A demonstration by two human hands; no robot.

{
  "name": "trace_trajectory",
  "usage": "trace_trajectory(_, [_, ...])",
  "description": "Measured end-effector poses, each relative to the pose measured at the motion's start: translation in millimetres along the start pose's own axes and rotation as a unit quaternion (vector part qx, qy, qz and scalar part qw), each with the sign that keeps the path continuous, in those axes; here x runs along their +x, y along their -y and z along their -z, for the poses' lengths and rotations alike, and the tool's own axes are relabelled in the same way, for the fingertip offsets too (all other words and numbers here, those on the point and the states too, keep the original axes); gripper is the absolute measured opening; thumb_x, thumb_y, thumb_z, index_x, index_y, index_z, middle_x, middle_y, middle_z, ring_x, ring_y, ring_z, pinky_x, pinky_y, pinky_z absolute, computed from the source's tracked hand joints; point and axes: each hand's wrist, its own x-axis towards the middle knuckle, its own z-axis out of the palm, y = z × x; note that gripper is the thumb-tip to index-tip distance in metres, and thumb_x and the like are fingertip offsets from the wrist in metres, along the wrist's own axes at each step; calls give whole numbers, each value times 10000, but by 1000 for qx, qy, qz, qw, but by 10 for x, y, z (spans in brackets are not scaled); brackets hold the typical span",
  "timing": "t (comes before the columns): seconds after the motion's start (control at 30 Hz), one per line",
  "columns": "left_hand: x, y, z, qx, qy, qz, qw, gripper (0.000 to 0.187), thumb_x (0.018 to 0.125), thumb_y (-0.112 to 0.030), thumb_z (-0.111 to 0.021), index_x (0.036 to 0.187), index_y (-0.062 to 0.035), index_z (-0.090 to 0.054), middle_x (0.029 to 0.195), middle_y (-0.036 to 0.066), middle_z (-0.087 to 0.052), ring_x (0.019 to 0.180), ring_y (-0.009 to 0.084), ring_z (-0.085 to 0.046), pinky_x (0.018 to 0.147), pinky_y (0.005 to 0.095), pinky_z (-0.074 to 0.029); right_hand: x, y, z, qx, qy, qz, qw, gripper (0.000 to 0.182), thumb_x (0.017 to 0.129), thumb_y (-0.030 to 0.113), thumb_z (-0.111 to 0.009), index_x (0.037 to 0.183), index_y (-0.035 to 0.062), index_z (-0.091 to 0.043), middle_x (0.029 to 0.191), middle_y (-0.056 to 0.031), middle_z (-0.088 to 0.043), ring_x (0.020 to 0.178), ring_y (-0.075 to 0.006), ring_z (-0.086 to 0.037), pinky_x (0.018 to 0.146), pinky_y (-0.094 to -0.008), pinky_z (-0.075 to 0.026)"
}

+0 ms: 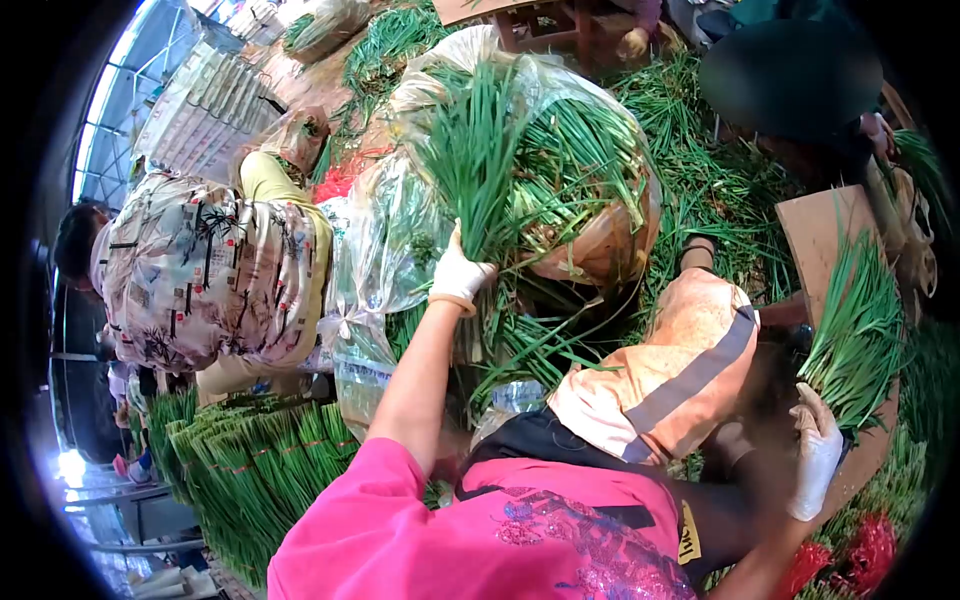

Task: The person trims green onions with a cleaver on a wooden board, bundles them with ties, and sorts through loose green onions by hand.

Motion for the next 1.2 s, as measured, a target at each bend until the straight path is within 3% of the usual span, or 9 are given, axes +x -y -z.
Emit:
trace_trajectory(0.1, [157, 18, 275, -475, 130, 125, 861, 542, 610, 14, -700, 1118, 1, -510, 757, 98, -618, 567, 177, -575, 489, 300, -476, 75, 21, -28, 0, 9, 57, 998, 280, 898, 60, -511, 1162, 24, -596, 1029, -20, -625, 799, -74, -543, 696, -191, -421])
trace_trajectory(0.23, [-48, -570, 1092, -726, 321, 181, 580, 436, 773, -127, -556, 1169, 48, -502, 1024, 217, -624, 878, 344, -638, 818, 511, -524, 224, 504, -214, 12, 50, 94, 994, 268, 911, 83, -499, 1150, 16, -601, 965, -30, -629, 784, -74, -530, 703, -203, -413])
trace_trajectory(0.37, [159, -194, 705, -788, 276, 200, 513, 327, 803, -187, -572, 1068, 5, -585, 1040, 182, -630, 921, 360, -617, 806, 575, -488, 412, 1165, -862, 40, 110, 141, 983, 282, 837, 15, -534, 1107, -15, -610, 973, -56, -633, 841, -121, -573, 777, -227, -436])
trace_trajectory(0.43, [96, -213, 494, -789, 231, 221, 525, 348, 786, -261, -592, 1061, -47, -590, 1032, 175, -634, 906, 356, -617, 779, 549, -502, 529, 1296, -1200, -59, 181, 191, 963, 260, 798, -3, -549, 1044, -3, -633, 950, -97, -645, 854, -143, -594, 791, -252, -452])
trace_trajectory(0.47, [131, -96, 337, -789, 198, 234, 533, 345, 790, -265, -593, 1064, -55, -590, 1042, 173, -631, 918, 358, -612, 785, 557, -496, 563, 1421, -1410, -71, 159, 362, 916, 226, 809, 64, -580, 1025, 41, -645, 908, -126, -639, 806, -210, -604, 750, -283, -460])
trace_trajectory(0.73, [-97, -252, 392, -823, 173, 147, 521, 200, 788, -178, -663, 957, -105, -585, 963, 89, -634, 908, 309, -608, 832, 512, -498, 772, 1804, -2556, -97, 217, 307, 921, 246, 843, 277, -564, 994, 108, -661, 983, -118, -648, 864, -311, -623, 741, -359, -492])
trace_trajectory(0.9, [-148, -260, 204, -790, 107, 201, 569, 236, 828, -246, -643, 957, -57, -586, 941, 120, -639, 855, 274, -620, 773, 431, -523, 936, 1801, -3243, -130, 316, 109, 933, 979, 694, 573, -639, 1350, -68, -297, 1157, -306, -534, 1105, -375, -526, 915, -375, -423])
trace_trajectory(1.03, [-294, -269, 264, -781, 121, 159, 592, 360, 833, -241, -620, 1111, -20, -557, 1013, 108, -631, 891, 252, -616, 792, 389, -520, 826, 1746, -3475, 57, 367, 115, 921, 653, 679, 356, -653, 1176, -17, -456, 1023, -278, -596, 999, -382, -568, 850, -398, -445])
trace_trajectory(1.2, [-576, -55, 341, -791, 230, 182, 537, 878, 685, -643, -637, 1310, -70, -414, 1217, 125, -544, 1068, 302, -542, 942, 449, -451, 281, 1711, -3131, -234, 290, 419, 828, 598, 737, 144, -553, 1283, -37, -390, 784, -184, -627, 647, -329, -626, 564, -412, -501])
